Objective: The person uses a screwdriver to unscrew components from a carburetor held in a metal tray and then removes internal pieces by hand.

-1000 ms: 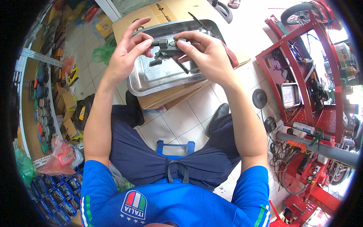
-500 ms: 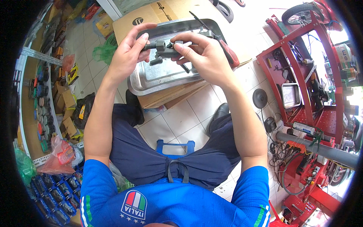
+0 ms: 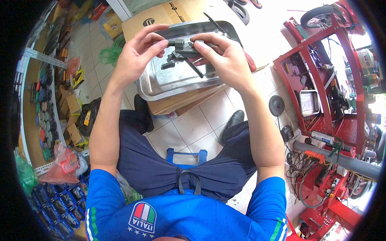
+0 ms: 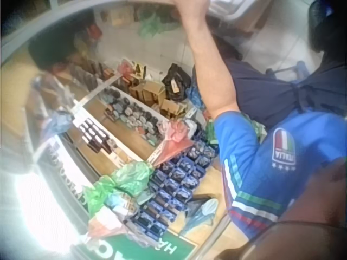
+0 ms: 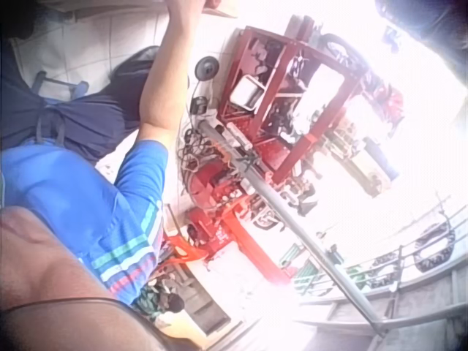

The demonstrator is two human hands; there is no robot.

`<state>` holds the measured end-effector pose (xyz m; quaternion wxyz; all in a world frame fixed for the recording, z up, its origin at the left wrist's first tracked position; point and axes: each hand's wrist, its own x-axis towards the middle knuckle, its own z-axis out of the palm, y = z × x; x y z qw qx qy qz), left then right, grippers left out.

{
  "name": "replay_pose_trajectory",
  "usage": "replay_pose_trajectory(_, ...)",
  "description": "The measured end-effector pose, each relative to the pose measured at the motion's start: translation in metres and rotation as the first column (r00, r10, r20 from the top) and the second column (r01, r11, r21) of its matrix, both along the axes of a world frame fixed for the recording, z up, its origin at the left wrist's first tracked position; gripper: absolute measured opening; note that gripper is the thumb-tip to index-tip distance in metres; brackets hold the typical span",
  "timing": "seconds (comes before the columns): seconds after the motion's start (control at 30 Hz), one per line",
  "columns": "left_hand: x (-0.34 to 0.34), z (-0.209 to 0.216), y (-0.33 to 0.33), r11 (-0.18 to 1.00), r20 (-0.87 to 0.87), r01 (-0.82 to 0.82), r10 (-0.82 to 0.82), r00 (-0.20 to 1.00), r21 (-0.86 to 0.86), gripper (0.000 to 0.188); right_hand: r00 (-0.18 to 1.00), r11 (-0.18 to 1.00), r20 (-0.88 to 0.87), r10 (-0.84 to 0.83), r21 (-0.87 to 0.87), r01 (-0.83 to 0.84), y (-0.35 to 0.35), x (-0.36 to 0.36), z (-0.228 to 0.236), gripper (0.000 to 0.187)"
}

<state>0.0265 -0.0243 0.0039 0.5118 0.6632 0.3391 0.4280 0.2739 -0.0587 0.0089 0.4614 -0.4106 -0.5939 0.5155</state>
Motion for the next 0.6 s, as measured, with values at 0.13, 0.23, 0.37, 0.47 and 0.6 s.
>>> replay_pose_trajectory(0.13, 0.0048, -0.0022, -0.0024, 0.999, 0.035, -0.002, 0.004, 0.999, -0.047, 0.038, 0.999, 1.0, -0.027, 0.026, -0.012, -0.026, -0.0007, -0.0043, 0.0002, 0.031)
replay_pose_trajectory(0.23, 0.0043, -0.001, -0.0029, 0.997, -0.004, -0.029, 0.028, 1.0, -0.069, 0.038, 0.999, 0.999, -0.026, 0.042, -0.014, -0.042, -0.0034, -0.0071, 0.0026, 0.031)
replay_pose_trajectory(0.37, 0.0029, -0.004, -0.0007, 0.994, -0.014, -0.04, 0.039, 0.999, -0.101, 0.036, 0.998, 0.998, -0.014, 0.058, 0.001, -0.058, -0.0044, -0.0083, 0.0053, 0.03)
replay_pose_trajectory(0.47, 0.0071, -0.002, -0.0021, 0.989, 0.017, -0.085, 0.087, 0.996, -0.118, 0.032, 0.999, 0.999, -0.009, 0.051, 0.001, -0.051, -0.0048, -0.0088, 0.0058, 0.03)
replay_pose_trajectory(0.6, 0.007, -0.004, 0.0003, 0.984, 0.068, -0.04, 0.053, 0.996, -0.176, 0.033, 0.998, 0.998, -0.031, 0.059, -0.014, -0.059, -0.005, -0.0088, 0.0028, 0.029)
